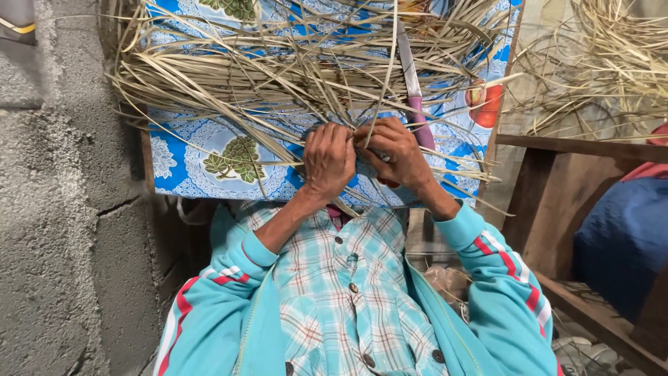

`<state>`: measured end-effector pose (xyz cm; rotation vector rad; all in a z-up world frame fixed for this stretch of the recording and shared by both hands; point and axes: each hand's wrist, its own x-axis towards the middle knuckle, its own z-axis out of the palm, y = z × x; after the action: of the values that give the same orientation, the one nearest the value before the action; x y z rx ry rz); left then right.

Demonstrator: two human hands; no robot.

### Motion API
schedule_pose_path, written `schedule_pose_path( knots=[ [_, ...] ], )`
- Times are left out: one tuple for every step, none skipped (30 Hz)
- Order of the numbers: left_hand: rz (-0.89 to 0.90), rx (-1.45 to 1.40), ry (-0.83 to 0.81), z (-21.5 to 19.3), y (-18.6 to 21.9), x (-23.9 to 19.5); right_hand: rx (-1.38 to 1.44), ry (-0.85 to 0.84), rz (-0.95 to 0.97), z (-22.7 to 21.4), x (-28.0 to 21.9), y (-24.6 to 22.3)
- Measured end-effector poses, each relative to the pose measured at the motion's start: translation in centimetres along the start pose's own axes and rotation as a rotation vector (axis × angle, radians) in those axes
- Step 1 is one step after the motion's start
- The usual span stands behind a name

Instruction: The person sits at a table and weaves dried straw strands by hand, repeatedly picking up strands, interlacing them, and adjusting the bundle. A knife rests on the table but is not used. The person continues the weaving process throughout the clip.

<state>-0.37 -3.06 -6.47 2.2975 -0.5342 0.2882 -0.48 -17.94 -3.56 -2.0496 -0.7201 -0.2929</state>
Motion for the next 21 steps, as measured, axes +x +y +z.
schedule_pose_path(
  knots=[
    [-0.011, -0.012, -0.003, 0.1, -0.1, -0.1, -0.012, -0.005, -0.020, -0.1, 0.1, 0.0],
    [-0.021, -0.024, -0.007, 0.2, -0.2, -0.1, -0.023, -0.008, -0.041, -0.1, 0.2, 0.0],
    [-0.020, -0.022, -0.006, 0.0, -0.2, -0.1, -0.023, -0.007, -0.042, 0.0, 0.1, 0.0],
    [-0.034, -0.039, -0.004, 0.0, -0.1, 0.0, -0.027, -0.004, -0.048, 0.0, 0.1, 0.0],
    [-0.048, -0.056, -0.001, -0.1, -0.1, 0.0, -0.032, 0.000, -0.053, -0.1, 0.1, 0.1],
    [-0.046, -0.056, 0.001, -0.3, 0.1, 0.1, -0.034, 0.001, -0.055, 0.0, 0.0, 0.1],
    [-0.050, -0.061, 0.007, -0.4, 0.3, 0.3, -0.033, 0.011, -0.049, 0.0, 0.0, 0.2],
    [-0.056, -0.064, 0.012, -0.6, 0.5, 0.3, -0.029, 0.021, -0.043, 0.1, -0.1, 0.2],
    [-0.056, -0.063, 0.013, -0.3, 0.3, 0.4, -0.029, 0.021, -0.045, 0.1, -0.1, 0.3],
    [-0.061, -0.047, 0.023, -0.1, 0.2, 0.3, -0.017, 0.023, -0.032, 0.1, -0.2, 0.3],
    [-0.066, -0.030, 0.034, 0.2, 0.1, 0.2, -0.005, 0.024, -0.018, 0.2, -0.3, 0.3],
    [-0.064, -0.030, 0.034, 0.2, 0.1, 0.2, -0.006, 0.025, -0.019, 0.2, -0.4, 0.5],
    [-0.059, -0.036, 0.041, 0.3, 0.1, 0.1, 0.093, 0.031, 0.036, 0.2, -0.6, 0.6],
    [-0.055, -0.041, 0.050, 0.3, 0.1, 0.1, 0.193, 0.036, 0.089, 0.1, -0.7, 0.7],
    [-0.055, -0.040, 0.052, 0.4, 0.0, 0.1, 0.193, 0.036, 0.087, -0.5, -0.5, 0.2],
    [-0.056, -0.046, 0.056, 0.5, -0.1, 0.0, 0.256, 0.041, 0.226, -1.1, -0.4, -0.3],
    [-0.058, -0.052, 0.060, 0.6, -0.2, -0.1, 0.319, 0.045, 0.365, -1.7, -0.3, -0.9],
    [-0.059, -0.052, 0.060, 0.7, -0.3, -0.2, 0.319, 0.045, 0.365, -1.2, -1.1, 0.2],
    [-0.049, -0.046, 0.072, 0.8, -0.3, -0.2, 0.102, -0.034, 0.318, -0.6, -1.9, 1.3],
    [-0.035, -0.041, 0.083, 0.9, -0.4, -0.2, -0.118, -0.109, 0.270, -0.1, -2.7, 2.4],
    [-0.031, -0.044, 0.082, 0.8, -0.4, -0.2, -0.121, -0.105, 0.271, -0.1, -2.0, 1.4]
  ],
)
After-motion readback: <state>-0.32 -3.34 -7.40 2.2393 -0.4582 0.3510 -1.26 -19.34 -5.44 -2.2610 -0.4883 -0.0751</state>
